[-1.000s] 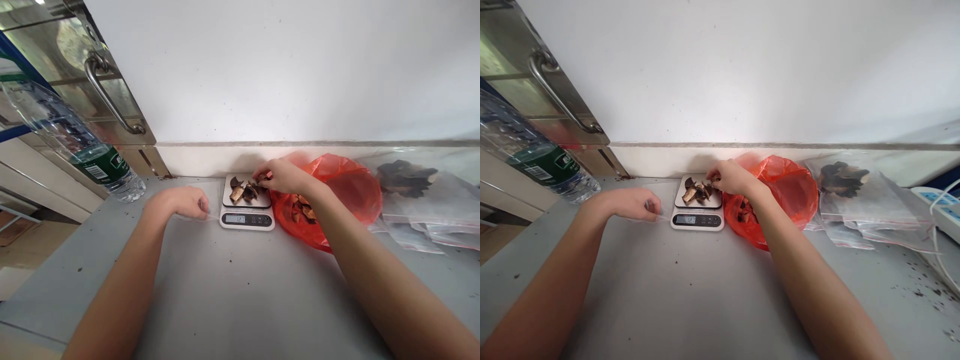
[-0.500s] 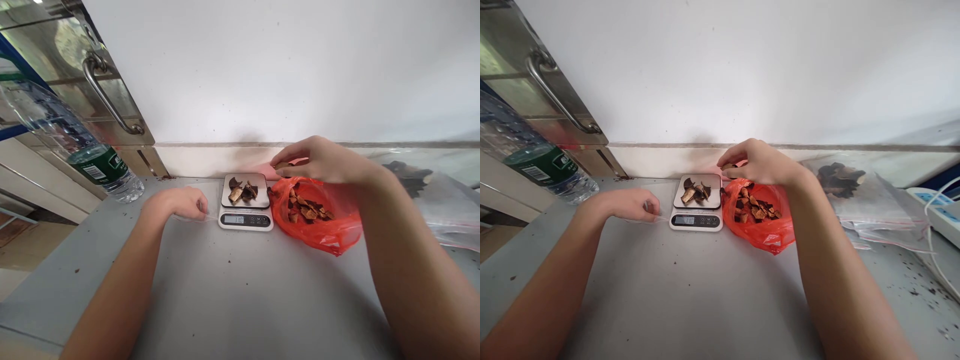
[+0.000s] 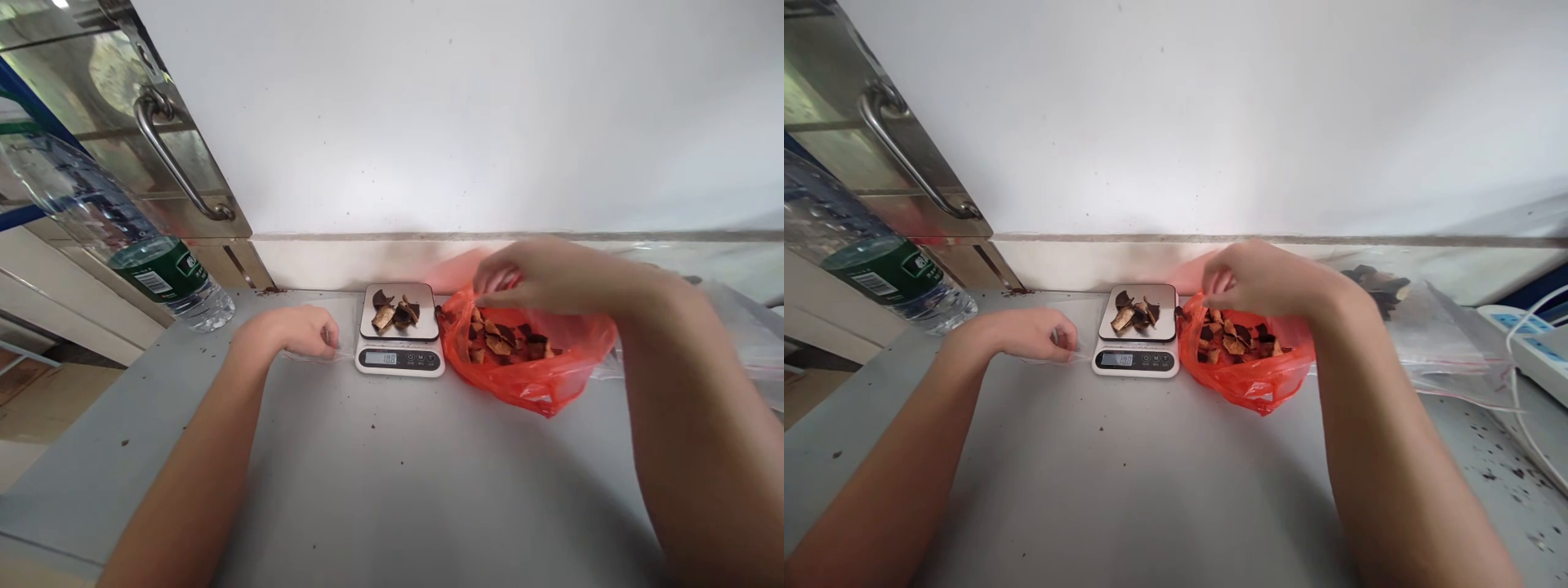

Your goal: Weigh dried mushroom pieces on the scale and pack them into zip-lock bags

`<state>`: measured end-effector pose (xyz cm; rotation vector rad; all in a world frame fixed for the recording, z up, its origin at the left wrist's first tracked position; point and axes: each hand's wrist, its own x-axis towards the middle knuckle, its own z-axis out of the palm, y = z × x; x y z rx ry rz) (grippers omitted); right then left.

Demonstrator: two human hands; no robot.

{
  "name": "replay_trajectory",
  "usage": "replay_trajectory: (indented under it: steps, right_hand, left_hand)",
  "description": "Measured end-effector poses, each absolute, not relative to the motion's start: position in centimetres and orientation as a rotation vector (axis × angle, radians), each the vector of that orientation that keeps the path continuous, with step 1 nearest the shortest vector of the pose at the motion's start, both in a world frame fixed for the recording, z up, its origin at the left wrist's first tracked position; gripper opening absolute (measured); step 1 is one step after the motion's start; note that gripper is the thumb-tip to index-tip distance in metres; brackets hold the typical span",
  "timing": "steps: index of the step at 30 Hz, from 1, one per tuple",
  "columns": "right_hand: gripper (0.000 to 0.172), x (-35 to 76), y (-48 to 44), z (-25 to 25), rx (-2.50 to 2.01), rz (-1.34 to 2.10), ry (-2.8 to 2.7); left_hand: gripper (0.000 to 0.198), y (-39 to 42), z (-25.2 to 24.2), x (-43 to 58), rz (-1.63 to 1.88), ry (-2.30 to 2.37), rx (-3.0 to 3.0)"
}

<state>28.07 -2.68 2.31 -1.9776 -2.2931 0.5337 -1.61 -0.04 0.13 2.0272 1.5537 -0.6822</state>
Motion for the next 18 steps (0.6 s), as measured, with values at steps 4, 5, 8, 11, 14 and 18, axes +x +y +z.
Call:
replay_trajectory:
  steps: [4, 5, 8, 11, 14, 18]
  right_hand:
    - [0.016, 24.9, -2.7, 2.1, -1.898, 0.432, -2.289]
    - [0.021, 24.4, -2.6, 1.7, -1.917, 0.442, -2.308]
    - [0.02, 23.7, -2.5, 0.5, -1.969, 0.489, -2.355]
    - [0.022, 23.4, -2.3, -0.2, -1.954, 0.53, -2.353]
    - [0.026, 23.3, -2.0, -0.4, -1.909, 0.528, -2.329]
    - [0.018, 24.0, -1.7, 0.5, -1.819, 0.56, -2.265]
  left_hand:
    - [0.027, 0.0, 0.2, -1.5, -0.685, 1.55, 2.023]
    - [0.027, 0.0, 0.2, -1.5, -0.686, 1.553, 2.018]
    - [0.027, -0.1, 0.2, -1.4, -0.695, 1.555, 2.014]
    - [0.026, -0.1, 0.2, -1.4, -0.707, 1.541, 2.019]
    - [0.027, -0.1, 0.2, -1.7, -0.699, 1.529, 2.021]
    - [0.029, 0.2, -0.1, -2.4, -0.654, 1.474, 2.036]
